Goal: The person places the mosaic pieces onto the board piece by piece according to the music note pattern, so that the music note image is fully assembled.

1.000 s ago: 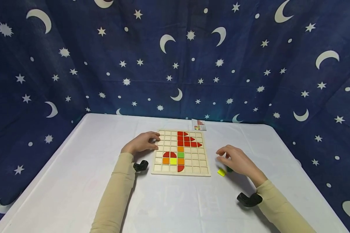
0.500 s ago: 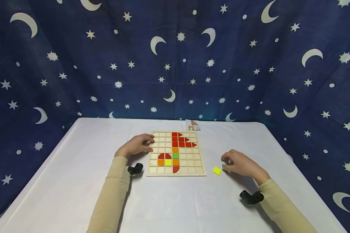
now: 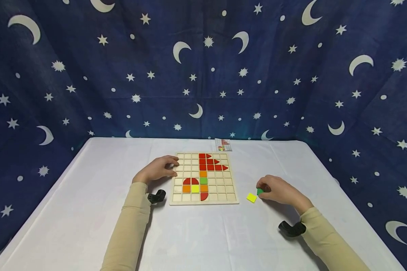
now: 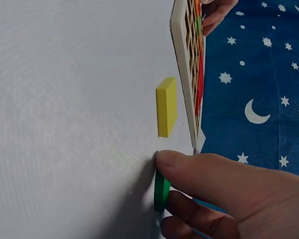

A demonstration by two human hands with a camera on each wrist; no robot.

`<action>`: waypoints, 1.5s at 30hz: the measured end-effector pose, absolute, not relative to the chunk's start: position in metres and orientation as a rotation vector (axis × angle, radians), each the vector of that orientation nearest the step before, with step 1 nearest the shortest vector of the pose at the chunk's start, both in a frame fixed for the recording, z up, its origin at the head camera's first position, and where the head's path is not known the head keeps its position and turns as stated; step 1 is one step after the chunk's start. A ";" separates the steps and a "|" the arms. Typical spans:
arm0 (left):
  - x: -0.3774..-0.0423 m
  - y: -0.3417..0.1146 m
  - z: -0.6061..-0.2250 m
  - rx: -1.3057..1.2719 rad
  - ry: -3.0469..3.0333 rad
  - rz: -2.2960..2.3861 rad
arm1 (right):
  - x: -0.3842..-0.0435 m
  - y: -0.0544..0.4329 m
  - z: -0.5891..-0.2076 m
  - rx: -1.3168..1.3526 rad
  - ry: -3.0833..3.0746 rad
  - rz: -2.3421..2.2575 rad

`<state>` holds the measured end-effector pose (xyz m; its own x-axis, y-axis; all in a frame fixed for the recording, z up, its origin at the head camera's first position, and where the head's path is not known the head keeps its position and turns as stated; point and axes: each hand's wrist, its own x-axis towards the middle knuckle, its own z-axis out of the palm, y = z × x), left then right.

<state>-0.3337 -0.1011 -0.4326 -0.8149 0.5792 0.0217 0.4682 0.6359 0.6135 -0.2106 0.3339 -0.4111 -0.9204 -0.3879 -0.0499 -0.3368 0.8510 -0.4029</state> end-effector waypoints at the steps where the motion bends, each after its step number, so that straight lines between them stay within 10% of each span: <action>1: -0.334 -0.101 -0.432 0.867 2.677 0.932 | -0.211 0.333 -0.411 -0.574 2.900 -0.596; 45: -0.337 -0.101 -0.435 0.847 2.680 0.928 | -0.220 0.326 -0.420 -0.543 2.954 -0.543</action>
